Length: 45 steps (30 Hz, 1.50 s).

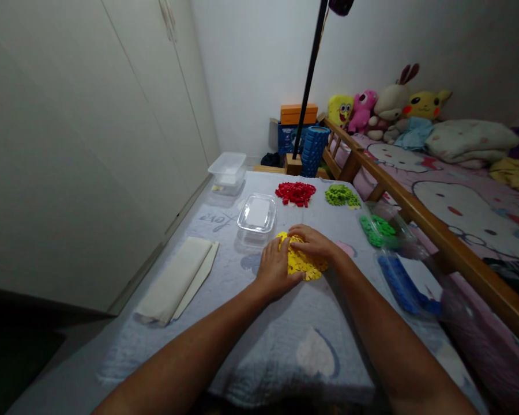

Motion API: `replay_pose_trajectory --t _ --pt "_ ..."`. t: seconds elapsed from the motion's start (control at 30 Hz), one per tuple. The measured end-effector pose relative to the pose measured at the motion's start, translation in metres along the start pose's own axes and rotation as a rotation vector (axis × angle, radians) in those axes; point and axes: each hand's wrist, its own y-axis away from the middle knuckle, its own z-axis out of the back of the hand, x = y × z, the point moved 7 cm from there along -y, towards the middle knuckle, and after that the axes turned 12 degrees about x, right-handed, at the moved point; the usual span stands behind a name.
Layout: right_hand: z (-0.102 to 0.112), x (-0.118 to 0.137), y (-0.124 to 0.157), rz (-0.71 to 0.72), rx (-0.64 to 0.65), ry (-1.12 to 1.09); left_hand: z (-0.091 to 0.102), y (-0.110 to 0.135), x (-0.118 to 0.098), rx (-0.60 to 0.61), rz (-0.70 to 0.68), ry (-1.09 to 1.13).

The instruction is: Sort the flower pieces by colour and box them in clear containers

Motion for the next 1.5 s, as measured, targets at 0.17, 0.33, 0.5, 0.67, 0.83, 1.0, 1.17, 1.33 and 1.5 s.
replay_pose_trajectory --t 0.17,0.33,0.5,0.67,0.83,1.0,1.17,1.33,1.5 --pt "0.014 -0.018 0.03 -0.103 -0.233 -0.094 -0.005 0.001 -0.012 0.1 -0.128 0.063" --pt "0.009 -0.039 0.048 -0.275 -0.346 -0.073 0.013 0.004 -0.017 0.035 -0.161 0.071" --pt "-0.007 -0.036 0.046 -0.3 -0.287 0.0 0.071 0.011 -0.011 -0.283 -0.089 0.015" --pt "-0.006 -0.02 0.04 -0.292 -0.249 0.077 0.116 0.02 0.021 -0.569 0.1 -0.082" --pt "-0.013 0.033 0.031 -0.215 -0.208 0.255 0.12 0.021 0.055 -0.61 0.155 -0.075" --pt "-0.054 0.093 0.021 -0.006 0.033 0.327 0.107 0.015 0.073 -0.487 0.105 0.047" --pt "-0.058 0.096 0.022 -0.007 0.037 0.354 0.108 0.014 0.082 -0.478 0.119 0.219" --pt "-0.041 0.075 0.028 -0.07 0.0 0.332 0.118 0.019 0.086 -0.577 0.161 0.321" --pt "-0.021 0.06 0.022 -0.107 -0.074 0.233 0.122 0.025 0.092 -0.642 0.236 0.351"
